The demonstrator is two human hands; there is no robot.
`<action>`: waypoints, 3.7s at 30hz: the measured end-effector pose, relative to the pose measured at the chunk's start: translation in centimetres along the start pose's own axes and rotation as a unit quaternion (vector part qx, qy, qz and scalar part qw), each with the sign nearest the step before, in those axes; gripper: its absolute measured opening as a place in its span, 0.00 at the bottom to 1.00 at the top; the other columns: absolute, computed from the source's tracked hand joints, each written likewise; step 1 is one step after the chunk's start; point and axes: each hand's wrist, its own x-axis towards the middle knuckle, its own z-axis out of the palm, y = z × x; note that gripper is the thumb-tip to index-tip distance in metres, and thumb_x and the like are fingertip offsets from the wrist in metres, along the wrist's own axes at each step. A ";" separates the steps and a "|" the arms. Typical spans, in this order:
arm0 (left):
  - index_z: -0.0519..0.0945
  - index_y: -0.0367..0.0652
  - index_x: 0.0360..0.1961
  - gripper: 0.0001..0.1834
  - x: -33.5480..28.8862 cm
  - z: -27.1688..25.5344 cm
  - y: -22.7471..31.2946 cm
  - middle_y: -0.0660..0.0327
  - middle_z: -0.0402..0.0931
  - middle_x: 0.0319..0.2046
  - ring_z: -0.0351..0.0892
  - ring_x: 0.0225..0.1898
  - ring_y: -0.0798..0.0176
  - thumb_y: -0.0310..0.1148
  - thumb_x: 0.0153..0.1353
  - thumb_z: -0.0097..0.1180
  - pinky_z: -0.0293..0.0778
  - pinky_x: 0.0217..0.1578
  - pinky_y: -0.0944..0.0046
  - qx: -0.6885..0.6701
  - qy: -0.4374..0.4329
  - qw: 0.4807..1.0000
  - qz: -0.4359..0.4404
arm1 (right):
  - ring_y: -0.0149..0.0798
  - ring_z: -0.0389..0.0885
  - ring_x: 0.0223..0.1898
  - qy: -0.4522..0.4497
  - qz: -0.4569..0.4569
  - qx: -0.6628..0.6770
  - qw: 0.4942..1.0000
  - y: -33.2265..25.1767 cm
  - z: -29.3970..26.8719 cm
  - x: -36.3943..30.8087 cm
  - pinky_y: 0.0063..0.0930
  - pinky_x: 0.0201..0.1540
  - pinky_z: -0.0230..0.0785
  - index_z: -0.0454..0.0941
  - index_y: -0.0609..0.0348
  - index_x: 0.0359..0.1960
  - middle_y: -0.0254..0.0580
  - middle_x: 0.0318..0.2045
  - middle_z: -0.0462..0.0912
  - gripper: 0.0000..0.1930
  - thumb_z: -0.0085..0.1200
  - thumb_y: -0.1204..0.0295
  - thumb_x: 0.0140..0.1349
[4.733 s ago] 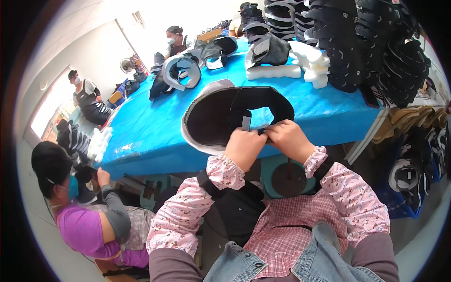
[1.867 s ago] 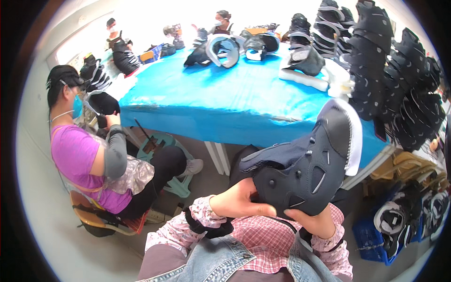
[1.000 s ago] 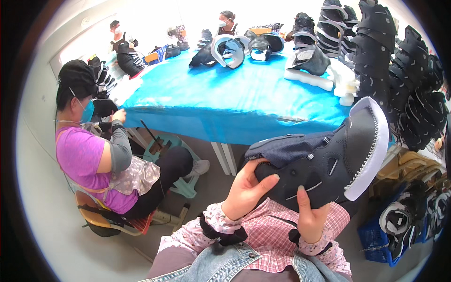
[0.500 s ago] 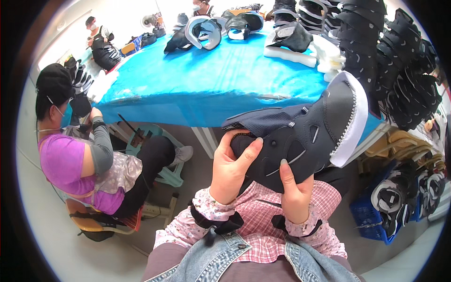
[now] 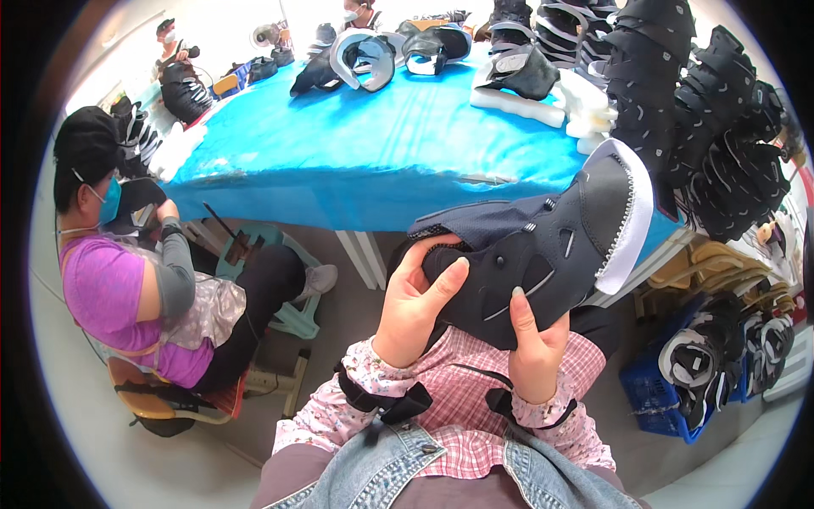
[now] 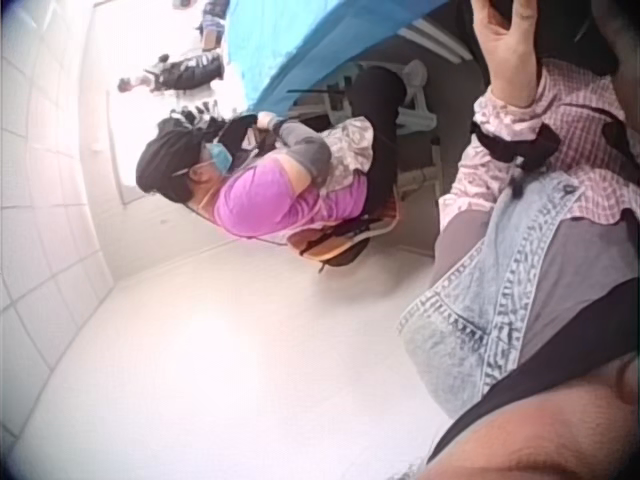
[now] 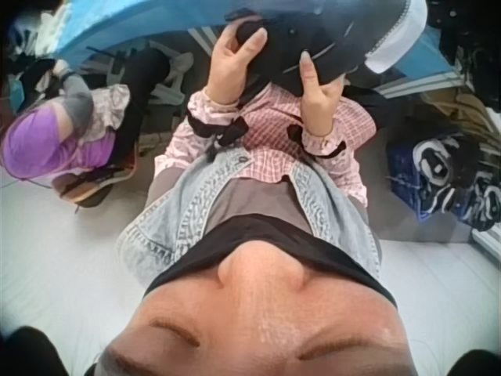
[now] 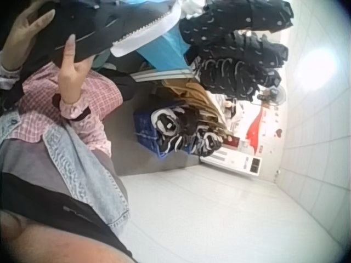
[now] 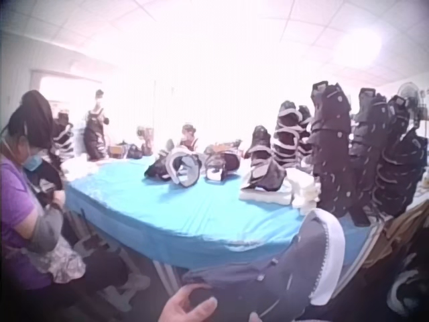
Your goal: The person inserts a white foam padding into a black shoe upper and adjusts its position by hand. They then pick up another shoe component from a stack on the blue table.
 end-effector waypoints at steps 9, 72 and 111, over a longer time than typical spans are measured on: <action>0.69 0.32 0.51 0.16 0.3 -0.4 -1.7 0.60 0.75 0.46 0.73 0.48 0.69 0.25 0.63 0.52 0.67 0.50 0.69 0.003 0.021 0.999 0.045 | 0.47 0.75 0.49 -0.083 -0.183 -0.291 0.935 0.3 0.7 -2.4 0.34 0.54 0.64 0.72 0.73 0.48 0.53 0.47 0.76 0.13 0.50 0.77 0.64; 0.78 0.37 0.29 0.14 -0.4 -2.7 -0.7 0.52 0.75 0.23 0.77 0.26 0.51 0.36 0.51 0.65 0.70 0.27 0.60 0.439 -0.149 0.884 0.061 | 0.26 0.77 0.38 -0.025 0.095 0.022 0.995 -1.1 -1.3 1.6 0.19 0.42 0.70 0.76 0.65 0.44 0.37 0.39 0.81 0.10 0.55 0.76 0.62; 0.77 0.36 0.39 0.18 2.0 -1.5 4.6 0.53 0.78 0.32 0.78 0.35 0.48 0.31 0.47 0.65 0.73 0.37 0.58 0.507 -0.299 0.795 0.144 | 0.46 0.83 0.34 -0.165 -0.140 -0.398 0.892 1.5 -1.3 3.3 0.34 0.36 0.76 0.71 0.59 0.47 0.47 0.33 0.81 0.35 0.74 0.63 0.36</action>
